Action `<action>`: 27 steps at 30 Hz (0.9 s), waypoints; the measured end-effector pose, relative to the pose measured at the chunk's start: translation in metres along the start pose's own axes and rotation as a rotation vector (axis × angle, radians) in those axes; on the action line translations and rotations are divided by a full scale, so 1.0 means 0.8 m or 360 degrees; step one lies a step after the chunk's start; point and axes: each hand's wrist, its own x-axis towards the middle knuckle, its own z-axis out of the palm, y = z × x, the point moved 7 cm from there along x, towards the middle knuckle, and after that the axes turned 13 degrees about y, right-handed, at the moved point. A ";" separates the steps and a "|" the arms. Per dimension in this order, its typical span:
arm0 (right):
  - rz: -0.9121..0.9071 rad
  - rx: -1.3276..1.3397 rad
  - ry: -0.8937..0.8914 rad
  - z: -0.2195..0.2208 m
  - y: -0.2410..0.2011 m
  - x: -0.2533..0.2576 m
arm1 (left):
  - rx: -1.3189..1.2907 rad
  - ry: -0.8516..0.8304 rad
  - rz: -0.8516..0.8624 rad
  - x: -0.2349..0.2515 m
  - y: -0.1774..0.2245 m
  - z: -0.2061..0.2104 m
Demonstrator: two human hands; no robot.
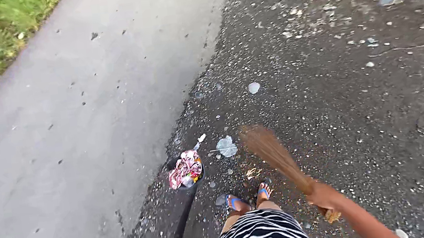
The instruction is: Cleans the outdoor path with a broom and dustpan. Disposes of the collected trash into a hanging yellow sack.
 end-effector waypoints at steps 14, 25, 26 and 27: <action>-0.0321 -0.0330 0.0413 -0.178 -0.303 0.307 | -0.0557 0.0190 0.0053 0.042 -0.113 -0.060; -0.0573 -0.1467 -0.0198 -0.137 -0.343 0.297 | -0.1281 0.0564 0.0175 0.067 -0.297 -0.061; -0.0612 -0.1421 -0.0157 -0.167 -0.354 0.280 | -0.1290 0.0604 0.0171 0.072 -0.306 -0.065; -0.0655 -0.1405 -0.0111 -0.197 -0.368 0.264 | -0.1272 0.0647 0.0162 0.077 -0.314 -0.072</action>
